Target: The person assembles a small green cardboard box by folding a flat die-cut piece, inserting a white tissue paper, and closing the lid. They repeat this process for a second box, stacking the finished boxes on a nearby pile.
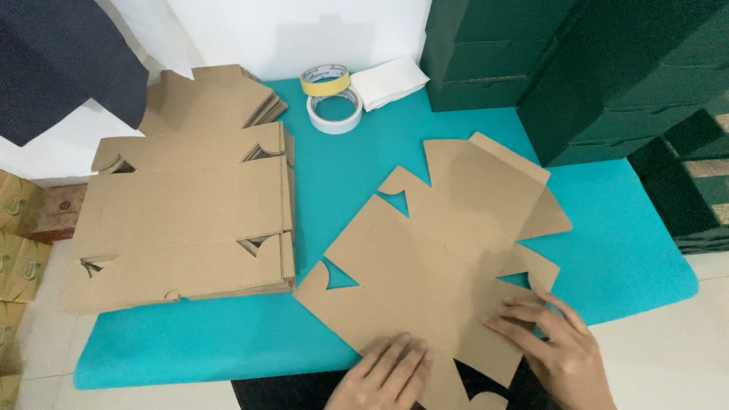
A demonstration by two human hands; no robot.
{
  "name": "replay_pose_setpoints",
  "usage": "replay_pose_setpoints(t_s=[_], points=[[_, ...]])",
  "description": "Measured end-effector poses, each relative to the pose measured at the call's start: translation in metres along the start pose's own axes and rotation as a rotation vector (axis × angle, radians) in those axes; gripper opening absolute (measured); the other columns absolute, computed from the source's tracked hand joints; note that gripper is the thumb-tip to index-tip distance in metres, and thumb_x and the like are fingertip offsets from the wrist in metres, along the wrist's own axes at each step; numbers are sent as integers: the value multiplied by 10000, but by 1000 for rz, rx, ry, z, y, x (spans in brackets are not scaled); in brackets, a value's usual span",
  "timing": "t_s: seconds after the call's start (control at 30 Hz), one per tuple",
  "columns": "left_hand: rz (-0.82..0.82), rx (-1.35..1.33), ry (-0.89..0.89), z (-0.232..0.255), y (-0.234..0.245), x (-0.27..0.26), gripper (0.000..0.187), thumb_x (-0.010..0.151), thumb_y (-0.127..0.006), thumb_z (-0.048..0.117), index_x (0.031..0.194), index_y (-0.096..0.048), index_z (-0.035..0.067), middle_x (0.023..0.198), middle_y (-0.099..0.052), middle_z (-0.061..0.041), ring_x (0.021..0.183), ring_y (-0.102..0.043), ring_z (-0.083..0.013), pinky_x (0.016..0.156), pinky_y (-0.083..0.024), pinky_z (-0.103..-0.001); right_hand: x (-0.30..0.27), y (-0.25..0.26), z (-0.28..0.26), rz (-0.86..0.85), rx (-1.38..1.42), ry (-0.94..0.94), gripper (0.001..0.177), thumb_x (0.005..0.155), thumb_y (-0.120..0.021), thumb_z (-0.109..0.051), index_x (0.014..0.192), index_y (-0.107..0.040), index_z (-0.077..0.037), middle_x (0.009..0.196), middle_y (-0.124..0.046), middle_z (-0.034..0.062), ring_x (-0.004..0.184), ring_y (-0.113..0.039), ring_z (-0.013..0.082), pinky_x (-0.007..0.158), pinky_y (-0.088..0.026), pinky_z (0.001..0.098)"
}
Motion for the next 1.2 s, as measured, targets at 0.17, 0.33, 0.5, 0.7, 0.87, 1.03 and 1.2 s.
replay_pose_setpoints(t_s=[0.17,0.33,0.5,0.7,0.87,1.03,1.2], points=[[-97,-245,97,-22,7,21,137,988,-630,95,1080,-699,20,1126,-720,-133,1032,-687,-263,894,-526,-368,3,-10,29,-144,113,-73,300,846,-609,-80,1080,-731,-222,1164,-671,27,1146,-623,209,1042,-460,450],[-294,-281,92,-62,8,24,568,739,-722,177,1272,-614,15,1291,-613,-167,1202,-545,-342,1063,-379,-479,-5,-18,44,-188,154,-105,345,823,-643,-127,1137,-715,-251,1251,-669,-12,1237,-589,191,1100,-403,433],[-260,-28,136,-79,14,12,398,917,-509,151,1283,-584,14,1272,-622,-182,1190,-569,-326,1012,-439,-439,5,-20,34,-100,259,-69,606,779,-464,173,1233,-672,-170,1367,-618,34,1323,-546,263,1173,-381,485],[-244,109,124,-37,7,0,82,947,-512,91,924,-590,77,821,-645,-127,636,-557,-239,622,-452,-379,24,-12,50,-162,56,-106,764,678,-522,65,1356,-583,-279,1435,-570,-30,1396,-453,248,1194,-258,470],[-408,57,214,-70,3,29,330,1005,-592,442,917,-533,129,657,-600,-26,575,-573,-218,592,-455,-360,9,53,28,204,6,-290,415,946,-426,160,1263,-627,-16,1333,-633,176,1284,-578,323,1170,-392,477],[-541,-81,291,-95,-10,45,495,920,-664,595,941,-569,110,689,-664,-64,643,-644,-282,703,-489,-388,6,16,-22,174,53,-64,284,934,-530,-166,1196,-612,-238,1299,-645,36,1250,-601,213,1167,-340,461],[-358,213,327,-96,-17,38,797,754,-688,715,1207,-573,70,1032,-560,-95,988,-547,-291,944,-430,-425,37,-21,-38,-44,12,35,372,964,-524,-209,1327,-584,-156,1332,-630,-18,1262,-568,149,1127,-334,398]])
Point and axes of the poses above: each hand's wrist, its own x-axis towards the middle knuckle, its own y-axis out of the back of the hand, z = x × y, the point moved 7 cm from there along x, towards the middle knuckle
